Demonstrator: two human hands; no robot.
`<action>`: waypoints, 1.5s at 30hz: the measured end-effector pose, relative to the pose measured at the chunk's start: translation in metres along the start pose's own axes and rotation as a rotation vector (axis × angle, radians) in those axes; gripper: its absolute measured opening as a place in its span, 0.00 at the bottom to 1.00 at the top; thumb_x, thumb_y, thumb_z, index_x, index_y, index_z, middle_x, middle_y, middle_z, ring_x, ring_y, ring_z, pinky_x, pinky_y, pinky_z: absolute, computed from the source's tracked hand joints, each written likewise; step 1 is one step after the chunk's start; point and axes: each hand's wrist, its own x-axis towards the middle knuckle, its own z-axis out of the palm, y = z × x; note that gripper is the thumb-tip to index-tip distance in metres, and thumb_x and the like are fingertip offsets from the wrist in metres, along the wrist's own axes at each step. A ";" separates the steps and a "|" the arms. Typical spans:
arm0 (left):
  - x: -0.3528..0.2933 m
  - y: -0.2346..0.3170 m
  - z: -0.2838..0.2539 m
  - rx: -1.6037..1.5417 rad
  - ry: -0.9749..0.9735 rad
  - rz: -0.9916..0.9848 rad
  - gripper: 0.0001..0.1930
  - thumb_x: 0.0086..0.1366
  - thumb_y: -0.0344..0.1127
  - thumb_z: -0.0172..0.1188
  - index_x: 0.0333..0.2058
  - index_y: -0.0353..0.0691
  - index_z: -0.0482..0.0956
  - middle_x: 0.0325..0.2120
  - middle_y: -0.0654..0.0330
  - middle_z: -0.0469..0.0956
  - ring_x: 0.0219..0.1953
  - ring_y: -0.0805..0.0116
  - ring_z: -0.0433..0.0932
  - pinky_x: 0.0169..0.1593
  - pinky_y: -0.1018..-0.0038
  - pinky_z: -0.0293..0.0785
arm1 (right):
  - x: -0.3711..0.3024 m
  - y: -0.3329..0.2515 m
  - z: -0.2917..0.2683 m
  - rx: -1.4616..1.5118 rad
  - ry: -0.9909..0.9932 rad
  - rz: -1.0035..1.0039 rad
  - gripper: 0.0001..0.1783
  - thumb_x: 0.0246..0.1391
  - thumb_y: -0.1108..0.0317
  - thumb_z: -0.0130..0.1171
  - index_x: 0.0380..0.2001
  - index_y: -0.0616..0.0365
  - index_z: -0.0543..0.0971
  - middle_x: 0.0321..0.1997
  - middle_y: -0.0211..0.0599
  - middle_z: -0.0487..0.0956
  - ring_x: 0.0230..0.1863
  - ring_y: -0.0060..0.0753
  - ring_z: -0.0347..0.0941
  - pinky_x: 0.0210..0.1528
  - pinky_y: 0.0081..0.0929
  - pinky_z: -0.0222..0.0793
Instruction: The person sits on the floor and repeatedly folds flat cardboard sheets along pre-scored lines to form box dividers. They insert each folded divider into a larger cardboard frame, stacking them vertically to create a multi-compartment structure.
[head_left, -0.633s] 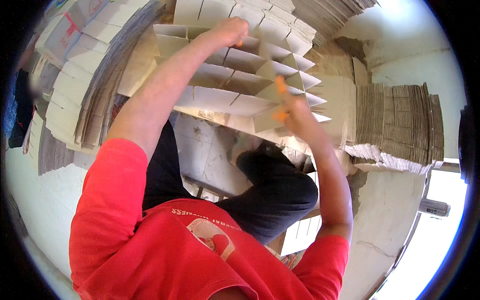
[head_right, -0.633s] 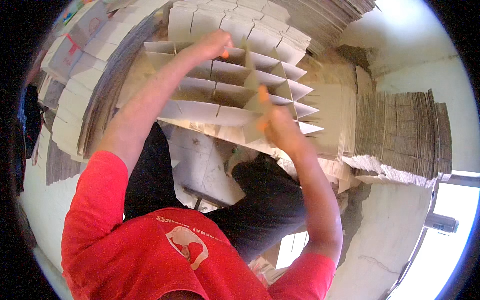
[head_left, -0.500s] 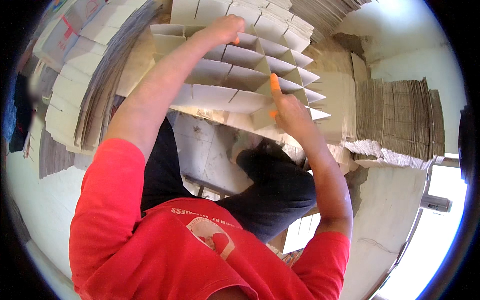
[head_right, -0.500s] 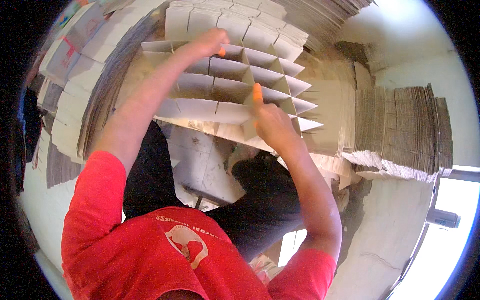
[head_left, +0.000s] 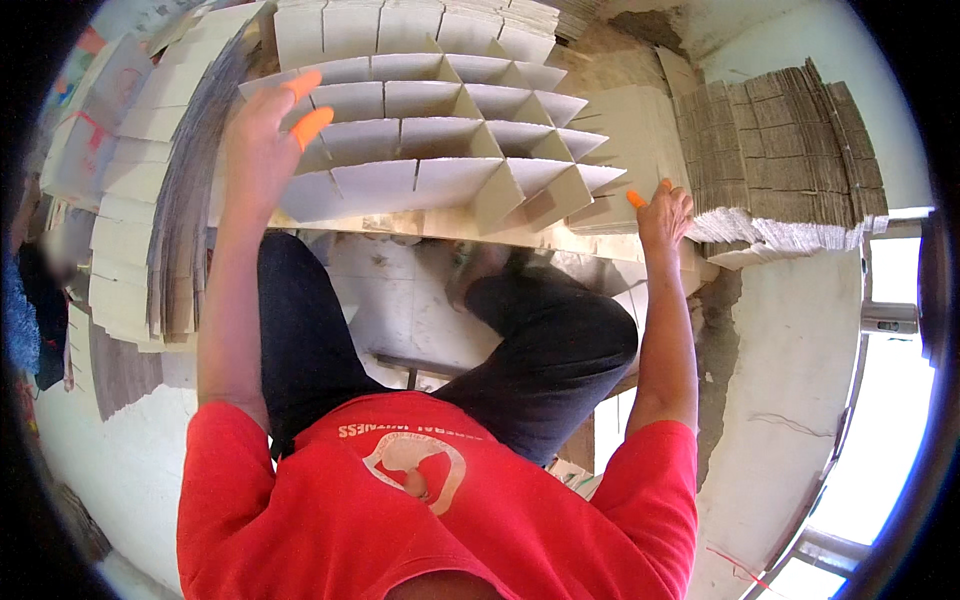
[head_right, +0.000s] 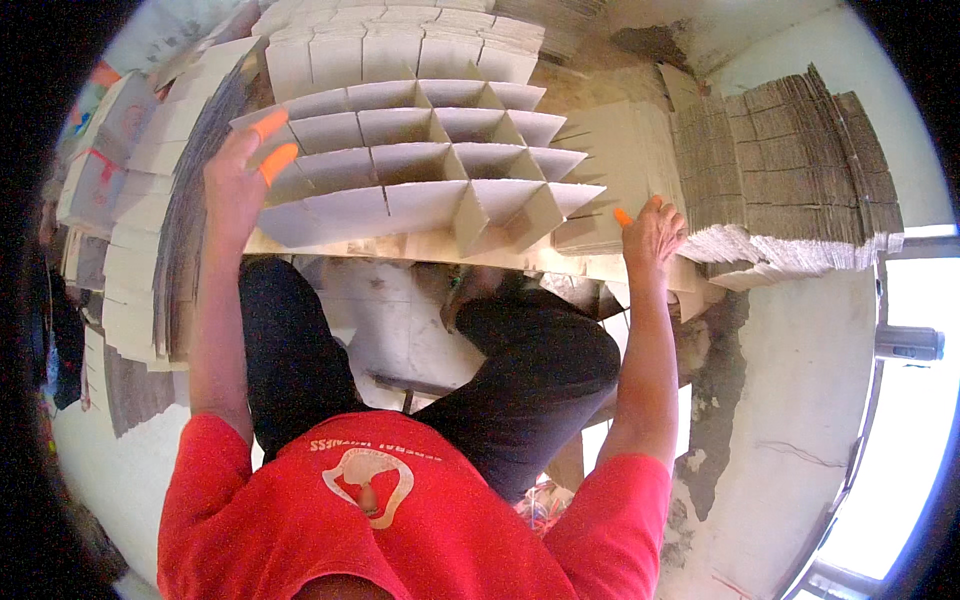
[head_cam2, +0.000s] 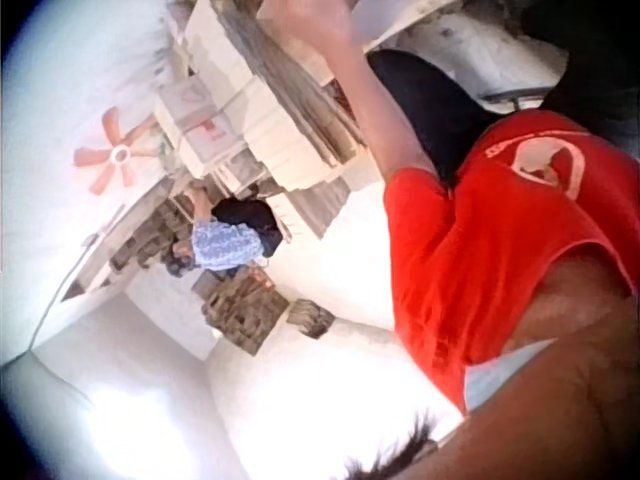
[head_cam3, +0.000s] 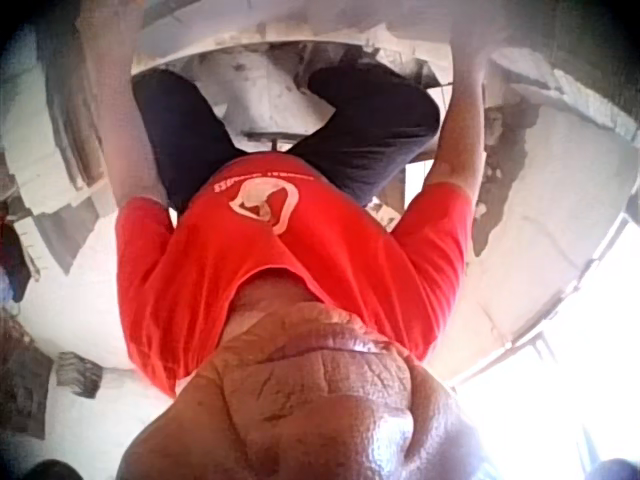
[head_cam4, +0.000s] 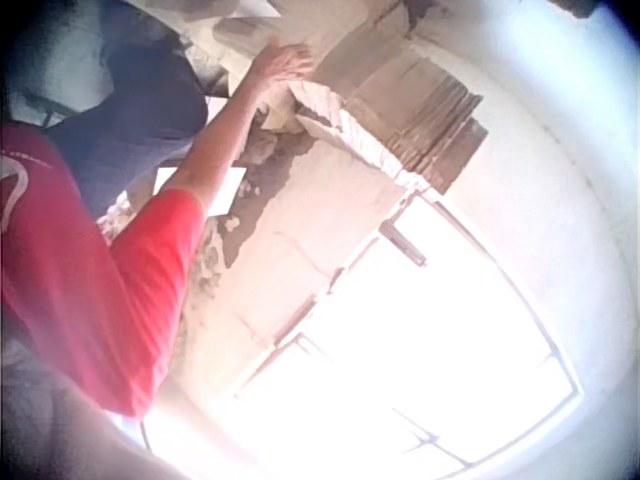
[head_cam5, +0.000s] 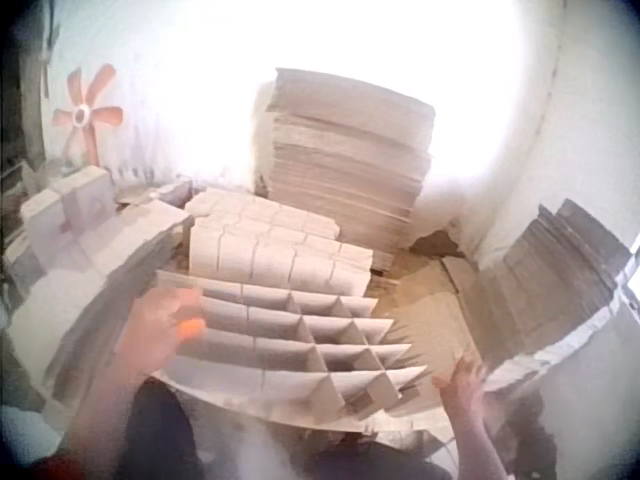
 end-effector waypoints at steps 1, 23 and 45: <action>-0.009 -0.002 -0.002 0.006 -0.006 -0.017 0.19 0.54 0.31 0.65 0.46 0.41 0.77 0.43 0.56 0.78 0.46 0.66 0.76 0.50 0.73 0.69 | 0.004 0.001 0.003 0.003 -0.039 -0.008 0.19 0.47 0.66 0.59 0.44 0.58 0.73 0.47 0.44 0.73 0.48 0.45 0.68 0.46 0.45 0.65; -0.056 -0.015 0.010 -0.090 0.037 0.174 0.18 0.50 0.36 0.66 0.40 0.37 0.79 0.35 0.54 0.79 0.39 0.58 0.75 0.45 0.67 0.70 | 0.035 0.005 -0.081 0.682 0.536 0.124 0.17 0.51 0.56 0.61 0.39 0.55 0.77 0.30 0.51 0.79 0.27 0.48 0.75 0.28 0.40 0.69; -0.054 -0.019 0.051 0.018 -0.143 0.214 0.07 0.51 0.31 0.62 0.32 0.42 0.79 0.24 0.56 0.77 0.30 0.56 0.75 0.33 0.62 0.70 | -0.027 -0.157 -0.207 1.282 -0.171 -0.384 0.34 0.43 0.80 0.63 0.56 0.55 0.69 0.40 0.34 0.80 0.16 0.09 0.64 0.12 0.12 0.61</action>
